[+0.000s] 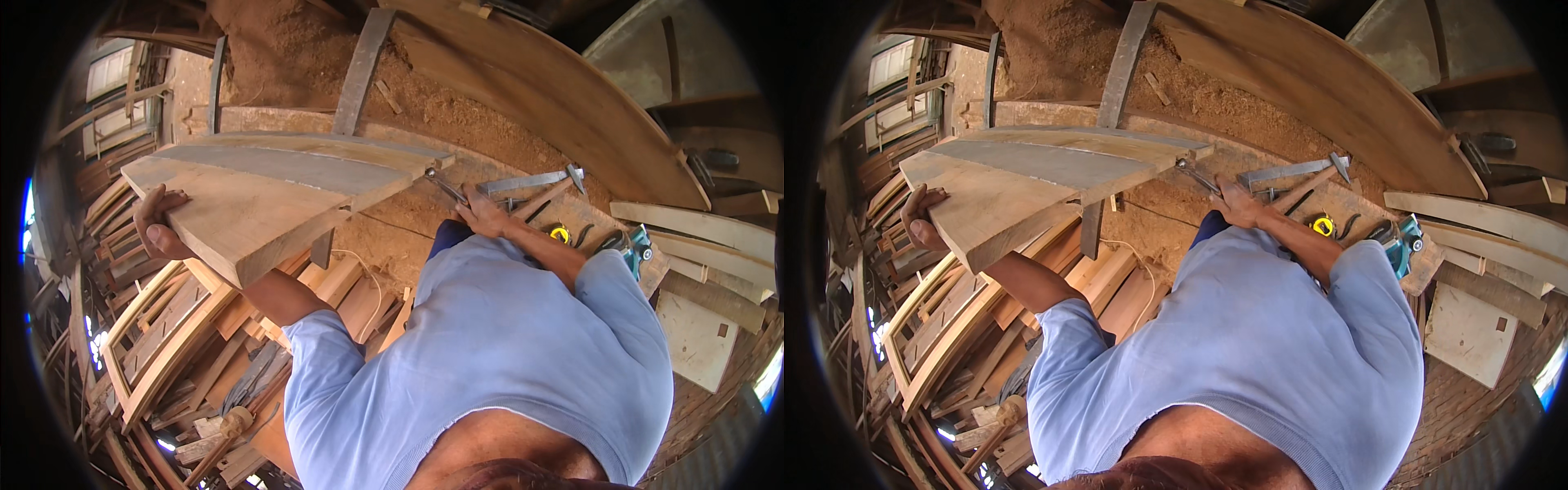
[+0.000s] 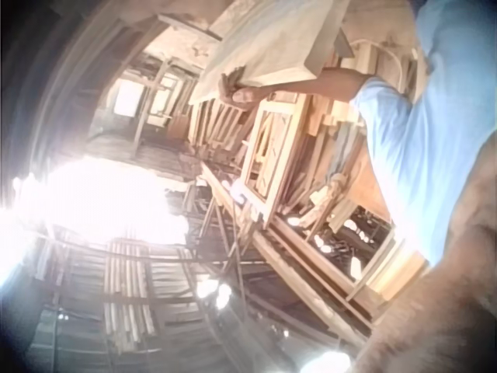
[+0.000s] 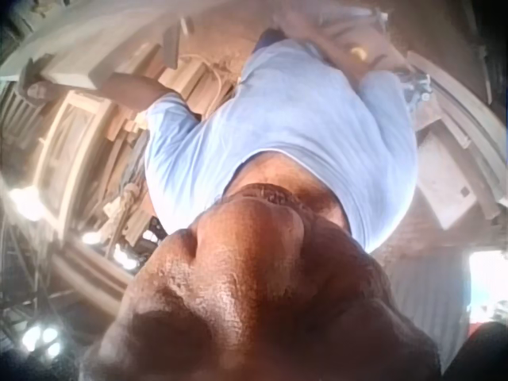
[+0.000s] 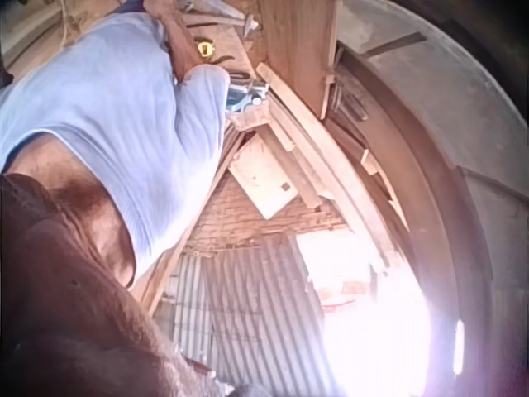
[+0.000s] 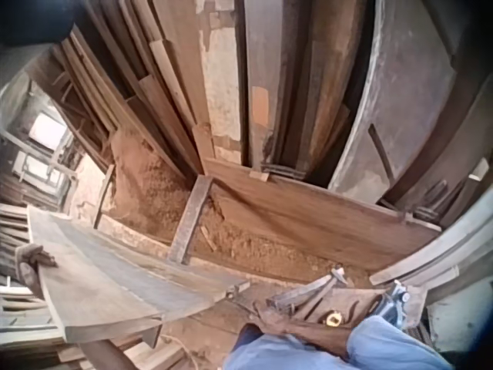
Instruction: The person pulls nails from a curved wooden board using pliers, sets it aside to retrieve a straight wooden plank, and then aligns the plank against the curved board on a workbench.
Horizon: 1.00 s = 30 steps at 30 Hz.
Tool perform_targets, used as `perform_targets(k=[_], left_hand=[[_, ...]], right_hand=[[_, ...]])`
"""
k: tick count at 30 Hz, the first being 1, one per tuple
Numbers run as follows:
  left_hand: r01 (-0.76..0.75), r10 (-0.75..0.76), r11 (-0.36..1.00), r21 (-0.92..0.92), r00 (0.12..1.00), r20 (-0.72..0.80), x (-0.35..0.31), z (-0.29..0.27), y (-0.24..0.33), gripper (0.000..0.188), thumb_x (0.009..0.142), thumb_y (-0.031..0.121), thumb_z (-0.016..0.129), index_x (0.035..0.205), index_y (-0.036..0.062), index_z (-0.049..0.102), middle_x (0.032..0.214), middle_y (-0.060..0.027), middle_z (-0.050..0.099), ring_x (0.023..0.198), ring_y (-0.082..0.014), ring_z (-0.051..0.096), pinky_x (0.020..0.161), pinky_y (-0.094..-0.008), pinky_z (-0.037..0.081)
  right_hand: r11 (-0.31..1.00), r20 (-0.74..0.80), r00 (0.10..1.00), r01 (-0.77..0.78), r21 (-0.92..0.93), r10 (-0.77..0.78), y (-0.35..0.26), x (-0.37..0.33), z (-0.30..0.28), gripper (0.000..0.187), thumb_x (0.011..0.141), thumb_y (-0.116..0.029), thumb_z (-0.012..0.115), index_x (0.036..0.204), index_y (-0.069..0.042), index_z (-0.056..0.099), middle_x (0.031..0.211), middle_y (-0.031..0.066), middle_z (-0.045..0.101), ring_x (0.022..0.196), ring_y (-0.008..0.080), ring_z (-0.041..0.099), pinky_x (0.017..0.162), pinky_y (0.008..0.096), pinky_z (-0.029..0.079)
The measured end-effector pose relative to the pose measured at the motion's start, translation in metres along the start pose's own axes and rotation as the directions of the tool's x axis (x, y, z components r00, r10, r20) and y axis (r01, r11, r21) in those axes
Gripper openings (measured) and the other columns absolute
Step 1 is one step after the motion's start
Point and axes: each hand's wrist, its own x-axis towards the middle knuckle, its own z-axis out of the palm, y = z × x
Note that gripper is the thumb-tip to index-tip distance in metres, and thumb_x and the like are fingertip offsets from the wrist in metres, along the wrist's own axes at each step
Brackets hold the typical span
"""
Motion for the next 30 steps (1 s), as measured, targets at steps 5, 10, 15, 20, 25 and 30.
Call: perform_targets(k=[5, 10, 15, 20, 25, 30], left_hand=[[0.040, -0.040, 0.999, 0.008, 0.997, 0.063, 0.002, -0.015, -0.013, 0.061, 0.090, 0.051, 0.042, 0.094, -0.0032, 0.069, 0.061, -0.0111, 0.060, 0.060, -0.0182, 0.058, 0.063, -0.0300, 0.048], [0.060, -0.057, 0.997, -0.049, 0.996, 0.064, 0.003, -0.015, -0.024, 0.059, 0.087, 0.049, 0.044, 0.096, -0.0051, 0.069, 0.062, -0.0136, 0.063, 0.061, -0.0194, 0.062, 0.065, -0.0294, 0.050], [0.047, -0.045, 0.998, -0.053, 0.998, 0.036, 0.002, -0.014, -0.023, 0.056, 0.086, 0.044, 0.044, 0.096, -0.0052, 0.069, 0.061, -0.0130, 0.063, 0.061, -0.0189, 0.062, 0.064, -0.0295, 0.049], [0.048, -0.047, 0.998, -0.027, 0.998, 0.042, 0.001, -0.013, -0.017, 0.058, 0.087, 0.047, 0.044, 0.095, -0.0046, 0.069, 0.061, -0.0124, 0.062, 0.060, -0.0188, 0.061, 0.063, -0.0291, 0.049], [0.035, -0.033, 0.999, -0.029, 0.998, 0.056, 0.003, -0.012, -0.014, 0.059, 0.087, 0.048, 0.043, 0.094, -0.0034, 0.070, 0.061, -0.0110, 0.061, 0.059, -0.0178, 0.059, 0.060, -0.0298, 0.048], [0.010, -0.010, 1.000, 0.004, 0.999, 0.051, 0.003, -0.007, -0.010, 0.059, 0.087, 0.050, 0.043, 0.093, -0.0025, 0.070, 0.060, -0.0104, 0.060, 0.058, -0.0174, 0.058, 0.059, -0.0297, 0.047]], right_hand=[[0.985, 0.032, 0.999, 0.031, -0.171, -0.026, 0.005, 0.013, -0.018, 0.027, 0.099, -0.024, 0.052, 0.112, -0.002, 0.041, 0.089, 0.0247, 0.060, 0.084, 0.0402, 0.064, 0.073, 0.0481, 0.049], [0.807, 0.499, 0.858, -0.378, 0.455, 0.121, -0.033, 0.004, -0.075, 0.027, 0.098, -0.012, 0.050, 0.122, -0.007, 0.041, 0.102, 0.0183, 0.064, 0.086, 0.0191, 0.066, 0.068, 0.0380, 0.055], [0.409, 0.681, 0.731, -0.609, 0.680, -0.043, -0.043, 0.002, -0.108, 0.046, 0.098, -0.015, 0.053, 0.140, -0.013, 0.034, 0.121, 0.0216, 0.059, 0.089, 0.0322, 0.069, 0.073, 0.0426, 0.060], [0.423, 0.752, 0.650, -0.653, 0.628, -0.111, -0.040, 0.013, -0.116, 0.056, 0.102, -0.024, 0.051, 0.150, -0.011, 0.026, 0.123, 0.0263, 0.059, 0.094, 0.0327, 0.070, 0.074, 0.0455, 0.061], [0.512, 0.697, 0.716, -0.589, 0.625, -0.026, -0.017, 0.021, -0.101, 0.042, 0.103, -0.025, 0.049, 0.138, -0.009, 0.035, 0.106, 0.0198, 0.067, 0.070, 0.0163, 0.066, 0.056, 0.0331, 0.057], [0.658, 0.576, 0.813, -0.479, 0.581, 0.083, -0.025, 0.007, -0.085, 0.034, 0.100, -0.019, 0.050, 0.127, -0.004, 0.037, 0.098, 0.0150, 0.067, 0.067, 0.0142, 0.064, 0.054, 0.0296, 0.055]])
